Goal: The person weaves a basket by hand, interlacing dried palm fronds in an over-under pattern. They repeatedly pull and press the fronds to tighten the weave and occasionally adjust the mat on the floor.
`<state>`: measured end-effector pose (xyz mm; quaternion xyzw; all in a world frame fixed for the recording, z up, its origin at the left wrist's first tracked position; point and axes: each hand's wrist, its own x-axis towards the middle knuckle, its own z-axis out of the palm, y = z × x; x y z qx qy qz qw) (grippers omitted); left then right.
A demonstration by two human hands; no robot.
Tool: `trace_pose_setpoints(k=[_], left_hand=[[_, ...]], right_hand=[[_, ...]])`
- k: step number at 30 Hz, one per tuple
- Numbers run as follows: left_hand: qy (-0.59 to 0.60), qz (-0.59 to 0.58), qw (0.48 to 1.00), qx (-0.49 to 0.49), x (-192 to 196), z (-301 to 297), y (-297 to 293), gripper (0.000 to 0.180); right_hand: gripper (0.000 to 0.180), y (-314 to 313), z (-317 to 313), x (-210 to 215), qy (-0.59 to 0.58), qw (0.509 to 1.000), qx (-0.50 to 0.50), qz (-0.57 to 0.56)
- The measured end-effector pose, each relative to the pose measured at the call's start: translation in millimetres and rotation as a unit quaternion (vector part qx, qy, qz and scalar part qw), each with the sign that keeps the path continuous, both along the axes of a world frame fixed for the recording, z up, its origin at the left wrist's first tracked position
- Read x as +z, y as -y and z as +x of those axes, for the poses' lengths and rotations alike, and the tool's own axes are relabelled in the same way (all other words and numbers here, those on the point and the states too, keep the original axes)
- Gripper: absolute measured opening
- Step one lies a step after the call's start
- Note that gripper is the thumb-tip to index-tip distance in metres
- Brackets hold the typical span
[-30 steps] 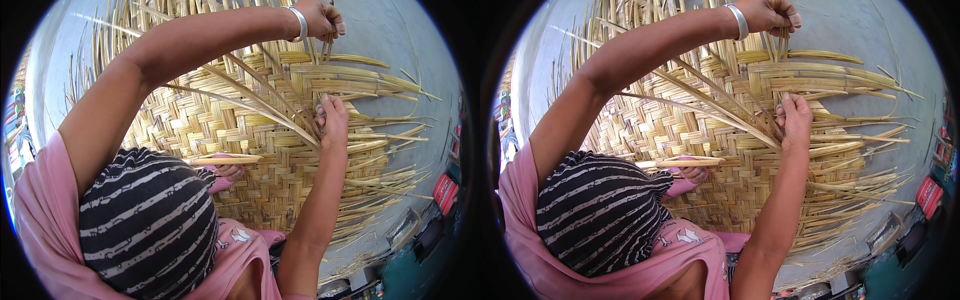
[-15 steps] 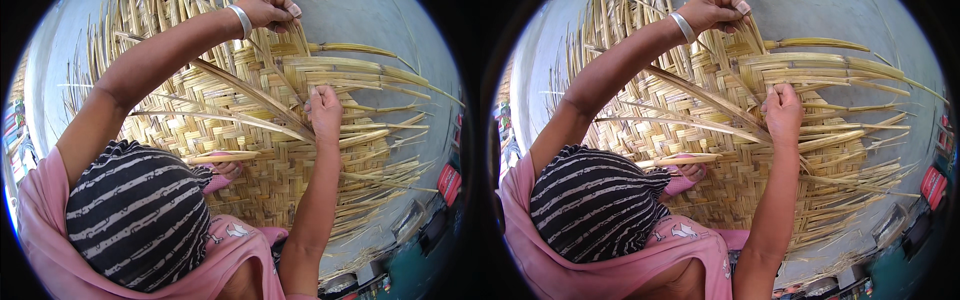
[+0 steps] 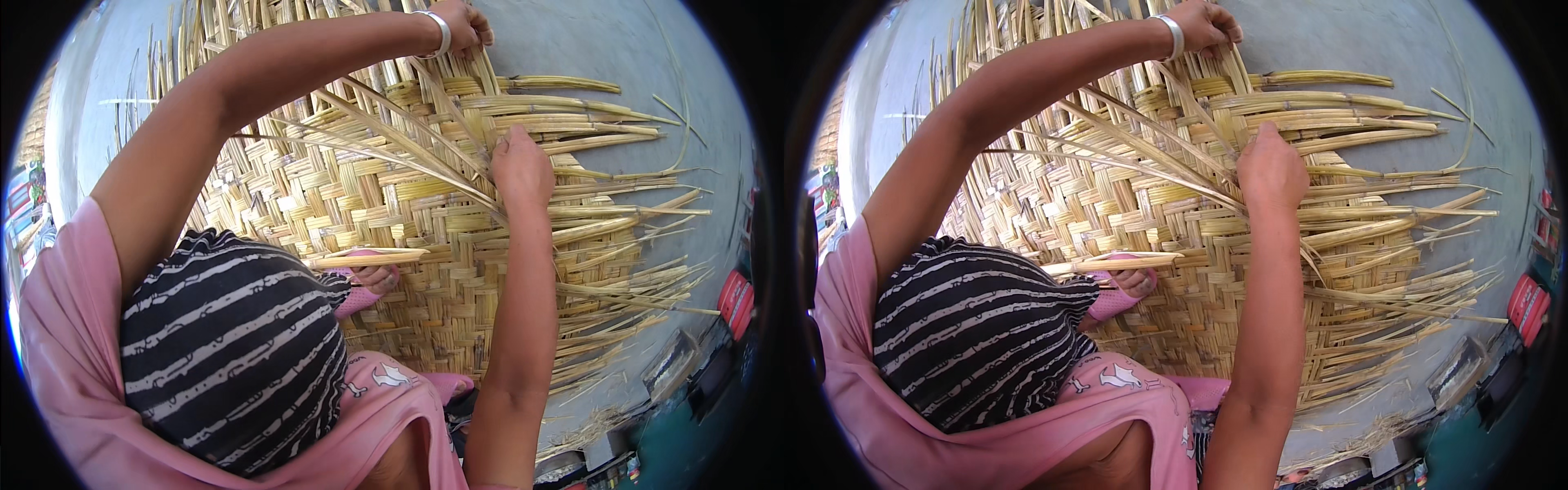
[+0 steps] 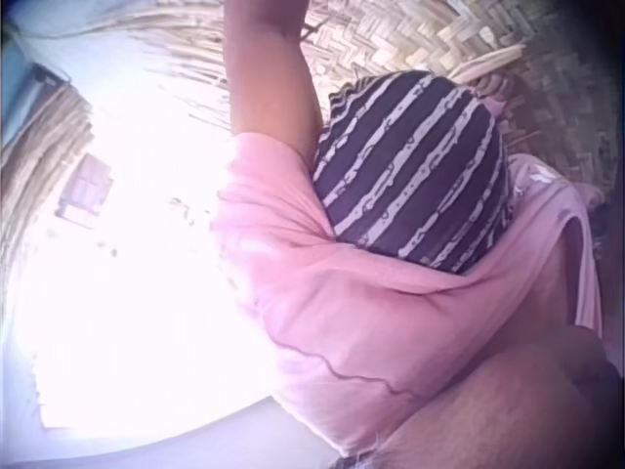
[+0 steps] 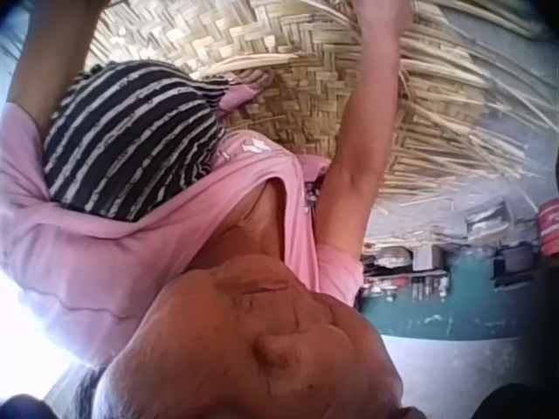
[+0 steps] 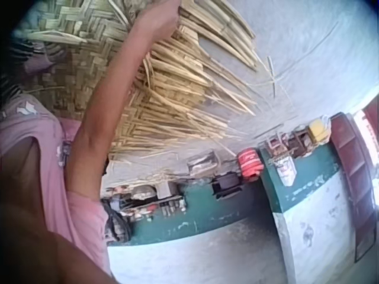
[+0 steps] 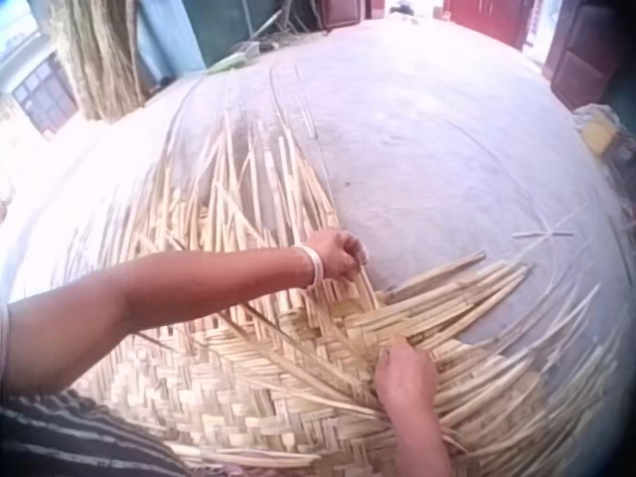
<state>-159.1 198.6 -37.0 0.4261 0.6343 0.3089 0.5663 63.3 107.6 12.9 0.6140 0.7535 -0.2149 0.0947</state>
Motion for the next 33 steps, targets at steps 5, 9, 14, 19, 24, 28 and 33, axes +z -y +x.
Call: trace_pose_setpoints(k=[5,9,14,19,24,28,33], left_hand=[[-0.295,0.047,0.951,-0.077,7.3,12.2,-10.0,0.025],[-0.218,0.008,0.971,-0.096,0.3,3.9,-17.1,0.028],[-0.077,-0.050,0.995,-0.049,15.2,2.8,-13.0,0.038],[-0.164,-0.103,0.923,-0.334,74.2,20.6,4.9,0.048],[-0.183,0.058,0.782,-0.592,115.0,56.9,25.9,0.049],[-0.258,0.124,0.682,-0.673,132.0,95.5,26.0,0.061],[-0.319,0.178,0.619,-0.696,137.1,114.2,34.1,0.075]], right_hand=[[0.018,1.6,-6.3,21.4,0.056,0.997,0.055,0.012],[0.017,10.4,-1.3,15.7,0.075,0.995,0.071,0.016],[0.019,-0.2,6.4,15.3,0.017,0.997,0.079,0.008],[0.032,-23.3,66.9,7.1,-0.246,0.957,-0.025,-0.151],[0.037,-17.0,102.7,24.3,-0.391,0.846,-0.149,-0.330],[0.041,-8.2,124.2,31.6,-0.358,0.860,-0.170,-0.323],[0.046,5.6,144.9,27.8,-0.353,0.854,-0.208,-0.320]])
